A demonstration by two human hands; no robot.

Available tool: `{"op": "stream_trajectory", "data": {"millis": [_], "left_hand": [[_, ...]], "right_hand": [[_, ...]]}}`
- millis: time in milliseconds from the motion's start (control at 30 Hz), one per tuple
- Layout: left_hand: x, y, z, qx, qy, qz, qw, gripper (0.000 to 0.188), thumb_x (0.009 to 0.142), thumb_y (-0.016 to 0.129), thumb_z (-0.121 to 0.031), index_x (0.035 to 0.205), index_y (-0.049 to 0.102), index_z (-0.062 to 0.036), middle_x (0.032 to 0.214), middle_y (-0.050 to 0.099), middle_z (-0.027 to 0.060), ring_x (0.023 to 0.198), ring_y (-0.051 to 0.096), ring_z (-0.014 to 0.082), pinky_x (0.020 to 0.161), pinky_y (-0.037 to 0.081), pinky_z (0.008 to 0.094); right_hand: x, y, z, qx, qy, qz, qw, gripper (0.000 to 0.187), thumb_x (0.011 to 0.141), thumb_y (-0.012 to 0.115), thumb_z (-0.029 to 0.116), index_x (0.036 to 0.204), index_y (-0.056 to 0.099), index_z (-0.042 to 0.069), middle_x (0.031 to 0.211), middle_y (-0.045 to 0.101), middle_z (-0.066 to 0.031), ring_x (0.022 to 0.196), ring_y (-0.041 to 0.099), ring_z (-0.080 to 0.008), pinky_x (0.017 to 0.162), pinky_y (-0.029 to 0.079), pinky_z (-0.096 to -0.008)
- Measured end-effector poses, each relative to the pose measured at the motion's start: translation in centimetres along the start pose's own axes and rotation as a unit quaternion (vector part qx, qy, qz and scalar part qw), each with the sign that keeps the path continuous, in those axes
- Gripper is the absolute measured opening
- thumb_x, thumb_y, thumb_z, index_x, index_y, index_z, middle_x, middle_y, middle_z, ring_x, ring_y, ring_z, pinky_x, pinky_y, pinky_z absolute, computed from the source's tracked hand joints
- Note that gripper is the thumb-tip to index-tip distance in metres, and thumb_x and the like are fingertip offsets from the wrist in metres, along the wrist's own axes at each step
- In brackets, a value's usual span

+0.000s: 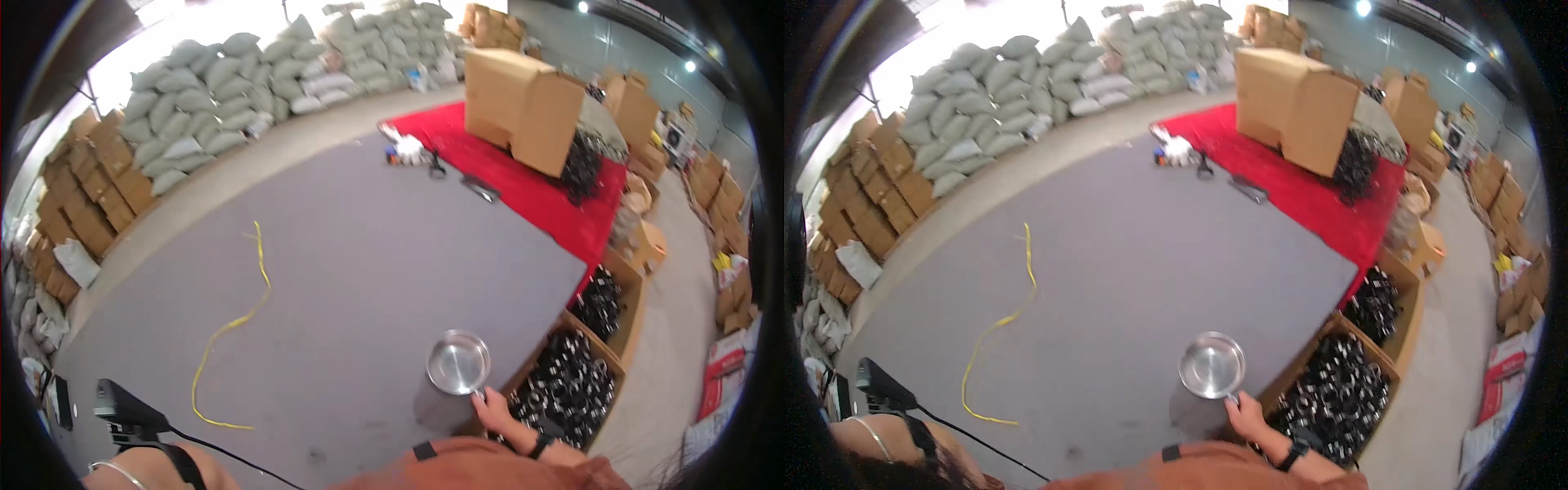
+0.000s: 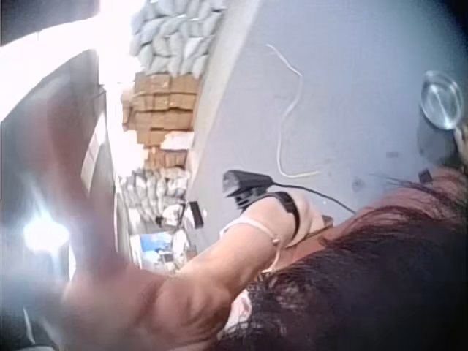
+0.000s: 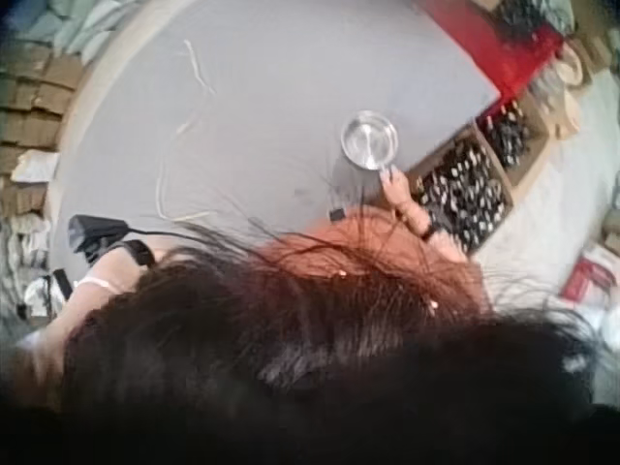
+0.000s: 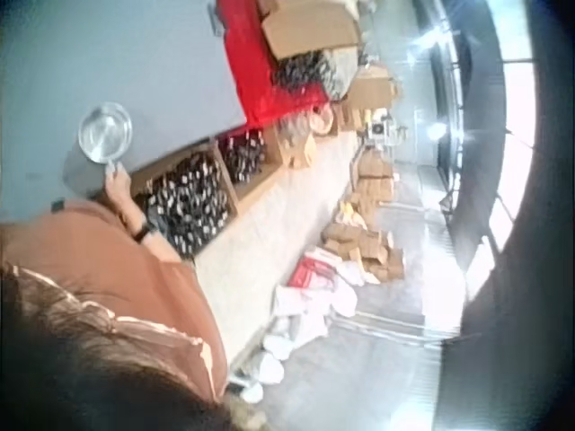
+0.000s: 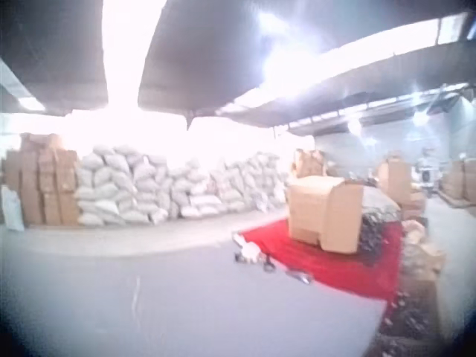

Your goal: Using a rubber mallet to hammer plastic rings or circular components together or into place.

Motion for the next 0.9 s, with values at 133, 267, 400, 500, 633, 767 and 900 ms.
{"op": "stream_trajectory", "data": {"millis": [133,267,400,500,633,767,900], "left_hand": [[-0.8,-2.7,-2.0,0.008,0.009,-0.016,1.000,0.047,0.092,0.032,-0.037,0.119,0.043,0.0002,0.118,0.048,0.0183,0.108,0.048,0.0278,0.082,0.043,0.0405],[-1.8,-1.8,0.1,-0.017,-0.002,-0.015,1.000,0.045,0.092,0.034,-0.035,0.118,0.044,0.0002,0.116,0.049,0.0180,0.107,0.049,0.0271,0.081,0.044,0.0396],[-2.4,-1.4,1.2,0.020,-0.051,-0.016,0.998,0.042,0.092,0.035,-0.034,0.116,0.045,0.0001,0.115,0.049,0.0177,0.105,0.050,0.0263,0.079,0.045,0.0387],[-0.2,0.8,-0.7,0.028,-0.051,0.020,0.998,0.041,0.092,0.036,-0.032,0.115,0.046,0.0001,0.114,0.050,0.0174,0.104,0.051,0.0257,0.078,0.045,0.0380],[0.6,0.9,0.9,-0.033,0.036,0.028,0.998,0.039,0.093,0.037,-0.030,0.114,0.047,0.0000,0.113,0.051,0.0171,0.103,0.052,0.0250,0.077,0.046,0.0371],[-0.3,5.3,-0.3,-0.027,0.063,0.035,0.997,0.036,0.093,0.038,-0.029,0.112,0.048,0.0000,0.111,0.051,0.0167,0.101,0.053,0.0242,0.076,0.047,0.0362],[-5.3,0.3,-6.7,-0.045,0.127,0.004,0.991,0.034,0.093,0.039,-0.027,0.111,0.050,-0.0001,0.110,0.052,0.0164,0.100,0.054,0.0234,0.074,0.048,0.0353]], "right_hand": [[-1.2,0.0,1.0,-0.058,-0.036,-0.003,0.998,0.031,0.083,0.056,0.030,0.084,0.054,-0.001,0.075,0.059,-0.0222,0.071,0.059,-0.0372,0.062,0.046,-0.0428],[-0.1,4.2,-10.6,0.136,-0.041,0.037,0.989,0.025,0.092,0.045,0.023,0.086,0.056,0.001,0.085,0.061,-0.0150,0.069,0.056,-0.0333,0.062,0.047,-0.0423],[-1.5,4.4,-5.8,-0.076,-0.072,-0.024,0.994,0.033,0.089,0.045,0.033,0.092,0.057,0.003,0.089,0.059,-0.0196,0.086,0.056,-0.0338,0.076,0.045,-0.0421],[1.6,4.1,-4.8,-0.186,-0.208,-0.078,0.957,0.019,0.087,0.050,0.020,0.084,0.056,0.001,0.079,0.059,-0.0172,0.079,0.058,-0.0281,0.070,0.047,-0.0393],[-0.1,0.6,1.9,-0.026,-0.028,0.002,0.999,0.025,0.086,0.055,0.025,0.087,0.056,0.000,0.073,0.061,-0.0160,0.062,0.057,-0.0220,0.058,0.046,-0.0377],[0.6,0.3,-2.5,-0.017,-0.061,-0.044,0.997,0.029,0.081,0.060,0.028,0.083,0.053,0.001,0.069,0.058,-0.0166,0.066,0.059,-0.0287,0.063,0.046,-0.0395],[-2.1,-0.1,1.4,-0.001,0.006,0.047,0.999,0.032,0.081,0.061,0.032,0.089,0.056,0.002,0.081,0.061,-0.0213,0.078,0.061,-0.0374,0.068,0.047,-0.0408]]}}
Point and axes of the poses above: each hand's wrist, its own x-axis towards the middle knuckle, its own y-axis out of the palm, z = x × y, the point moved 1 cm from there along x, towards the middle knuckle
